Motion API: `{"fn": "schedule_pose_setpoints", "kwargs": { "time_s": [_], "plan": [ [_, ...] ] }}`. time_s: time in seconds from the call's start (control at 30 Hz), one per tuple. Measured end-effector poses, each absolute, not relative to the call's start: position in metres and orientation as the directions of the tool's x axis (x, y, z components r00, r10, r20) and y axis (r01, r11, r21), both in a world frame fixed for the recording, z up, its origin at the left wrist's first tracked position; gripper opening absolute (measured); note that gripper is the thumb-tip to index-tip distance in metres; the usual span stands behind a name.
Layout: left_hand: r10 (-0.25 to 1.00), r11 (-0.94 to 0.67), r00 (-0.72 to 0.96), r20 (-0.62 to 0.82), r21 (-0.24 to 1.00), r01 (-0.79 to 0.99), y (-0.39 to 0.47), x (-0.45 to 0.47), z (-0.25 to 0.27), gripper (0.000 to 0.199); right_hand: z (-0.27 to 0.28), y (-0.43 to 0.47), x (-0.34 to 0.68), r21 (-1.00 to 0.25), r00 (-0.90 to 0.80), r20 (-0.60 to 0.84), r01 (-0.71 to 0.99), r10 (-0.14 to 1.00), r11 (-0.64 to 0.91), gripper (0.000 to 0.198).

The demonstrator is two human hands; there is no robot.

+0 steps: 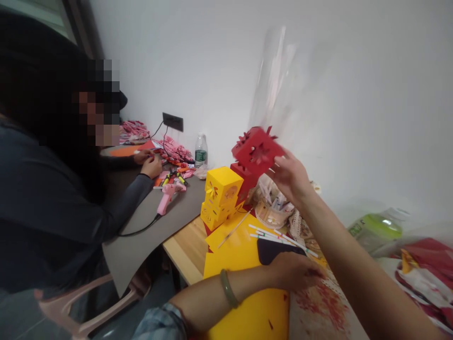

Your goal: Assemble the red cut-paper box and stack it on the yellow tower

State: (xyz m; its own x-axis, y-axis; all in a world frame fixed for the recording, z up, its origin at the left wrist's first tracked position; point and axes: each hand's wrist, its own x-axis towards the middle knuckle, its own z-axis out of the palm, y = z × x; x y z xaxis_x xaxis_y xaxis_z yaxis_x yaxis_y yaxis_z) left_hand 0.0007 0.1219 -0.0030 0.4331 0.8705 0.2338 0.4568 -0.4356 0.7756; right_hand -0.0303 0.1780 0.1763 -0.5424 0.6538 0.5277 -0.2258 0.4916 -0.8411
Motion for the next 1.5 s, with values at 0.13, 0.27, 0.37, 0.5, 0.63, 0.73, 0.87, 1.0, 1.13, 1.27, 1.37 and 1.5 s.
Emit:
{"fn": "schedule_pose_setpoints", "kwargs": {
  "time_s": [0.13, 0.27, 0.37, 0.5, 0.63, 0.73, 0.87, 1.0, 1.13, 1.27, 1.37, 1.5],
  "plan": [
    [0.891, -0.406, 0.381, 0.248, 0.812, 0.419, 0.124, -0.003, -0.003, 0.021, 0.164, 0.163, -0.006, -0.615, -0.401, 0.752, -0.143, 0.523, 0.775, 0.088],
    [0.913, -0.369, 0.303, 0.274, 0.871, 0.325, 0.125, -0.004, -0.004, 0.019, 0.155, 0.151, 0.023, -0.219, -0.401, 0.888, 0.057, 0.224, 0.974, 0.084],
    [0.938, -0.332, 0.172, 0.300, 0.922, 0.201, 0.123, -0.003, 0.000, 0.023, 0.152, 0.145, 0.045, -0.026, -0.383, 0.916, 0.238, 0.119, 0.971, 0.085],
    [0.941, -0.334, -0.071, 0.332, 0.942, -0.017, 0.116, -0.003, 0.015, 0.027, 0.152, 0.137, 0.074, 0.118, -0.389, 0.918, 0.460, 0.081, 0.880, 0.083],
    [0.896, -0.417, -0.267, 0.356, 0.881, -0.223, 0.103, -0.006, 0.039, 0.035, 0.147, 0.135, 0.098, 0.192, -0.417, 0.907, 0.533, 0.058, 0.824, 0.087],
    [0.879, -0.448, -0.332, 0.343, 0.833, -0.325, 0.091, -0.008, 0.062, 0.043, 0.134, 0.141, 0.112, 0.225, -0.444, 0.895, 0.522, 0.037, 0.823, 0.081],
    [0.925, -0.364, -0.313, 0.216, 0.737, -0.569, 0.072, -0.006, 0.096, 0.055, 0.109, 0.154, 0.125, 0.222, -0.479, 0.878, 0.452, 0.025, 0.864, 0.058],
    [0.963, -0.255, -0.235, 0.133, 0.734, -0.629, 0.058, -0.003, 0.119, 0.049, 0.096, 0.160, 0.131, 0.224, -0.507, 0.862, 0.365, -0.009, 0.904, 0.052],
    [0.977, -0.196, -0.196, 0.087, 0.729, -0.656, 0.057, -0.001, 0.129, 0.050, 0.097, 0.158, 0.130, 0.242, -0.521, 0.852, 0.300, -0.054, 0.923, 0.055],
    [0.950, -0.301, -0.259, 0.176, 0.743, -0.598, 0.067, -0.009, 0.128, 0.063, 0.093, 0.152, 0.129, 0.267, -0.476, 0.871, 0.256, -0.120, 0.929, 0.056],
    [0.860, -0.497, -0.365, 0.356, 0.746, -0.444, 0.078, -0.027, 0.122, 0.086, 0.091, 0.148, 0.132, 0.257, -0.345, 0.927, 0.294, -0.149, 0.921, 0.069],
    [0.799, -0.592, -0.320, 0.509, 0.759, -0.270, 0.087, -0.058, 0.109, 0.097, 0.103, 0.145, 0.136, 0.016, -0.187, 0.981, 0.349, 0.053, 0.937, 0.077]
  ]
}}
